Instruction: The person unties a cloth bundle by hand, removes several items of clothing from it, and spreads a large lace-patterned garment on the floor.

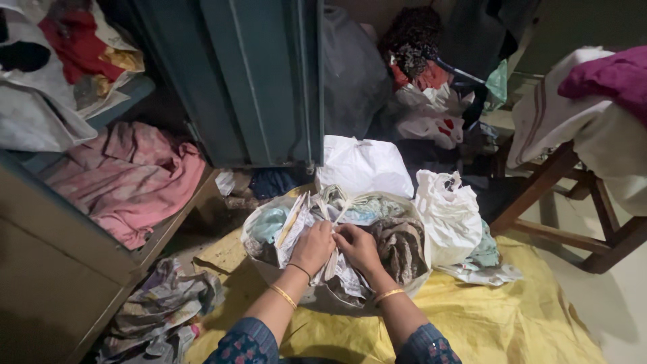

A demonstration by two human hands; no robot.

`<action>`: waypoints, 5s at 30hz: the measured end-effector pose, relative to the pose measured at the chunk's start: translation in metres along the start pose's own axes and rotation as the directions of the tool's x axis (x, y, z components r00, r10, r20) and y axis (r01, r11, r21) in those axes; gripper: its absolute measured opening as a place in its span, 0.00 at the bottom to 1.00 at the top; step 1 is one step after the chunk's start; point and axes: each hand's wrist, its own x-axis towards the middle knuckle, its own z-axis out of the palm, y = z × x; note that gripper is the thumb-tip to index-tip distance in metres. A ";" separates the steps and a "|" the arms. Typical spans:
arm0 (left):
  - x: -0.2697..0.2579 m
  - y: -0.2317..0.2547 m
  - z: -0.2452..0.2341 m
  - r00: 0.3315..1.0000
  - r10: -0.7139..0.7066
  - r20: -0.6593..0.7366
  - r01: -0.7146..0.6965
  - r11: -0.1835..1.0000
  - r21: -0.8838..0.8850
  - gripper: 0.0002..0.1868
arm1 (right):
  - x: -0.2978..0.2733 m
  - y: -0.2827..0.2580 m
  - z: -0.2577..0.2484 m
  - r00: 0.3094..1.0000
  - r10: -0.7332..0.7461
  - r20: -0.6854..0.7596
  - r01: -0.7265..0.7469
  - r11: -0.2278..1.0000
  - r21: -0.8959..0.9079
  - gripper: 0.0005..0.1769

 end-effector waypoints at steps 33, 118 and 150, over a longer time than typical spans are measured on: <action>-0.004 -0.026 0.039 0.989 0.148 0.029 -0.151 0.966 0.211 0.07 | -0.001 0.004 0.011 0.999 0.017 -0.044 -0.028 0.968 -0.248 0.18; -0.002 -0.006 0.006 0.985 -0.170 0.034 0.173 0.981 -0.084 0.05 | -0.005 0.016 -0.003 0.990 -0.121 -0.067 0.125 0.990 0.063 0.14; -0.008 -0.033 0.029 0.996 -0.009 0.094 0.013 0.999 -0.048 0.11 | -0.016 -0.016 -0.003 0.974 -0.197 -0.110 0.187 0.978 -0.093 0.12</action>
